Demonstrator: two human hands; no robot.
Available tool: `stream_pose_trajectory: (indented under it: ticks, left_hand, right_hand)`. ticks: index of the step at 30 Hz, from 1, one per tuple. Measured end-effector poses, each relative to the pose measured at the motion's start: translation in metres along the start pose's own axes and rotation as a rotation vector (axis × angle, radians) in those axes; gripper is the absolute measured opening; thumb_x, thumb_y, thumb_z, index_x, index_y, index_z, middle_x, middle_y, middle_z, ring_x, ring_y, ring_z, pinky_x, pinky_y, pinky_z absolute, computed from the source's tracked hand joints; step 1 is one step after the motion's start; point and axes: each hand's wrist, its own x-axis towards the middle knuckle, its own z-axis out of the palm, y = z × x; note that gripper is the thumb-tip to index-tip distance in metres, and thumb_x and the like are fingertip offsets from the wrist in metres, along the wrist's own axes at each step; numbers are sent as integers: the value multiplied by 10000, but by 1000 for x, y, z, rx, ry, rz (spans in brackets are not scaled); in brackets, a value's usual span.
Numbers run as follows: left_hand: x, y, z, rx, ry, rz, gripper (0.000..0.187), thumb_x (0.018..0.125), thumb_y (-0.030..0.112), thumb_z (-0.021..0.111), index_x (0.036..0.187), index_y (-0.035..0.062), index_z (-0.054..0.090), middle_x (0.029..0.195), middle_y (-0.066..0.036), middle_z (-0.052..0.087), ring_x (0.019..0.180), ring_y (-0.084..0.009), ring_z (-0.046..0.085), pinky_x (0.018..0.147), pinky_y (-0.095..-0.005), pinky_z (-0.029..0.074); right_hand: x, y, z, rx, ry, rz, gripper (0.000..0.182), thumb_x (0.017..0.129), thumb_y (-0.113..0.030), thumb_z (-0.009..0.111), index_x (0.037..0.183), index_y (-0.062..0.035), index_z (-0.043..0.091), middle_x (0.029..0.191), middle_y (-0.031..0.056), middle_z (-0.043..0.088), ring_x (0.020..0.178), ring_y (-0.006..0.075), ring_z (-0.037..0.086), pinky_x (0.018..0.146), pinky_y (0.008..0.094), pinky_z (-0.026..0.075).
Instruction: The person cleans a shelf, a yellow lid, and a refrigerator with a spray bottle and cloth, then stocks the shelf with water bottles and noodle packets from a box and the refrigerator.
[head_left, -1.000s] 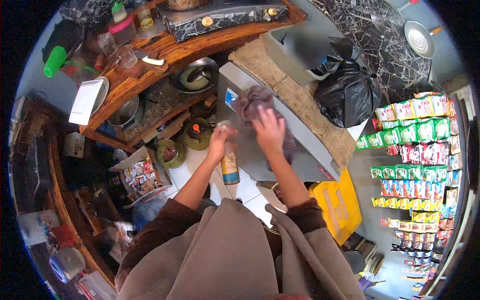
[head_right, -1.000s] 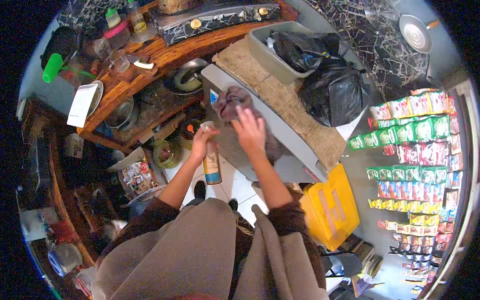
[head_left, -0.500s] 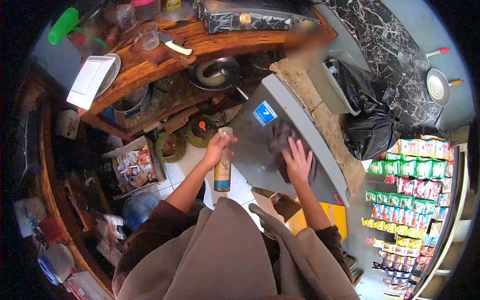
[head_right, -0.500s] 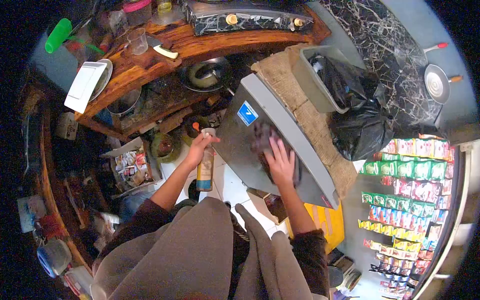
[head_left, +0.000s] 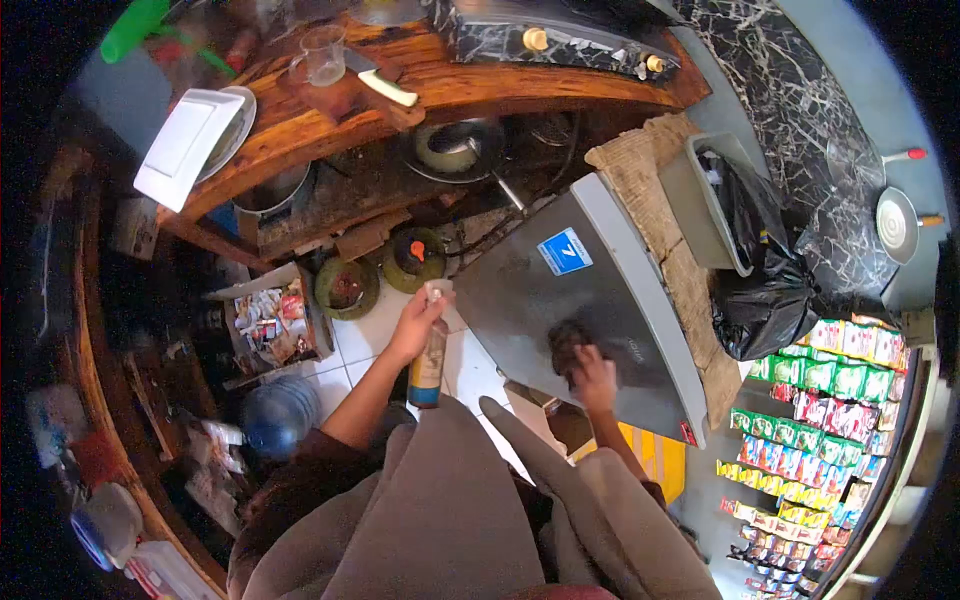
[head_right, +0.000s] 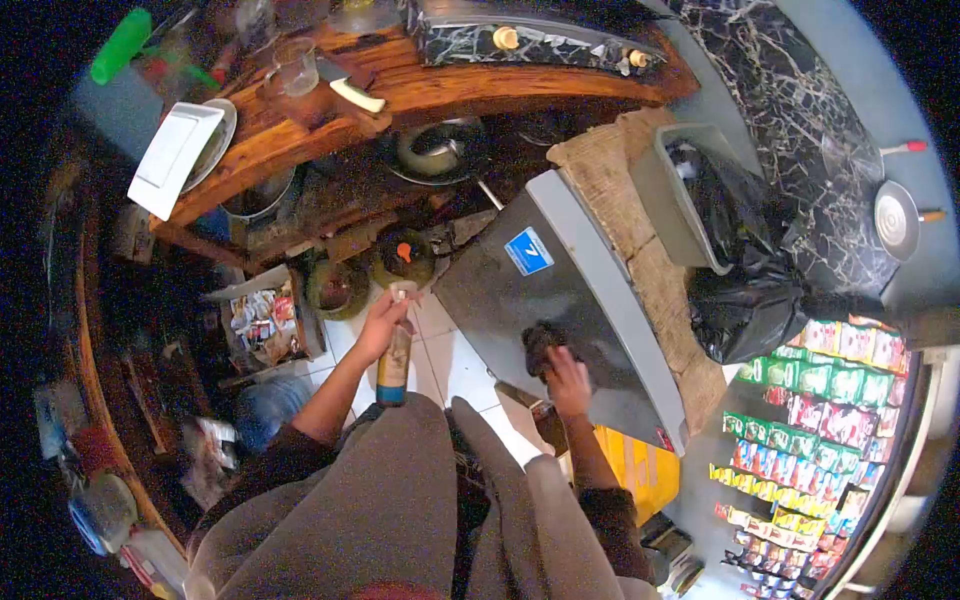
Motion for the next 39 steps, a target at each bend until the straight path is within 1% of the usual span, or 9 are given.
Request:
stream_pose_trajectory:
  ticks: [2, 5, 10, 16, 21, 26, 29, 33, 39]
  left_hand:
    - [-6, -7, -5, -141, 49, -77, 251, 839, 179, 449, 1064, 67, 438, 910, -32, 519, 593, -116, 520, 557, -243, 433]
    - [-11, -10, 9, -156, 68, -55, 237, 849, 194, 437, 1050, 67, 440, 913, -35, 515, 592, -118, 521, 557, -239, 428]
    - [-23, -18, 39, 3, 30, 84, 299, 878, 262, 443, 1102, 65, 424, 923, -37, 524, 638, -105, 510, 577, -233, 426]
    - [-57, -59, 51, 121, 65, 66, 367, 883, 308, 401, 1121, 29, 388, 1043, -98, 558, 648, -121, 530, 602, -250, 454]
    - [-85, -104, 153, -99, -27, 58, 362, 886, 311, 411, 1137, 51, 392, 1026, -97, 563, 663, -139, 528, 593, -259, 453]
    - [-88, -130, 237, -277, -152, 95, 320, 886, 317, 413, 1097, 77, 401, 891, -72, 553, 637, -145, 524, 581, -268, 452]
    - [-82, -128, 258, -272, -161, 111, 286, 885, 325, 411, 1052, 92, 408, 778, -45, 511, 609, -152, 519, 564, -282, 452]
    - [-71, -161, 245, -335, -62, 110, 301, 883, 333, 410, 1053, 85, 408, 790, -59, 524, 612, -163, 531, 560, -283, 457]
    - [-111, -214, 181, -271, 172, 3, 311, 881, 321, 404, 1063, 69, 398, 861, -97, 556, 594, -174, 539, 564, -294, 465]
  right_hand:
    - [43, -23, -45, -285, 197, 197, 279, 687, -130, 569, 960, -179, 587, 1194, 2, 494, 1121, 243, 426, 828, 503, 314]
    - [138, -53, -76, -401, 596, 11, 40, 692, -136, 579, 675, -143, 544, 1161, 13, 529, 1024, 281, 480, 737, 441, 339]
    - [203, -63, 34, -383, 233, -399, 273, 751, -108, 467, 1003, -44, 549, 1236, 118, 422, 1236, 269, 287, 978, 388, 267]
    - [6, 32, 176, 95, -29, -429, 242, 765, -47, 466, 972, 70, 508, 1252, 162, 382, 1243, 302, 252, 1012, 429, 212]
    - [-119, 63, 21, -73, -205, -393, 222, 719, -114, 536, 914, -7, 543, 1241, 105, 421, 1208, 258, 335, 910, 420, 319]
    - [-117, 53, -96, -537, 575, -129, 82, 685, -148, 591, 725, -214, 563, 1172, -21, 515, 1042, 218, 498, 717, 415, 335]
    - [-85, 35, -123, -395, 679, -48, 71, 677, -81, 558, 681, -152, 551, 1181, 36, 511, 1095, 323, 448, 765, 504, 316]
    - [-28, 5, -80, -200, 391, -37, 112, 719, -117, 513, 820, -136, 557, 1277, 55, 416, 1141, 317, 384, 843, 539, 292]
    - [-103, 60, 124, -461, -327, -613, 306, 763, -146, 452, 1030, -14, 522, 1284, 137, 368, 1248, 308, 248, 1042, 420, 167]
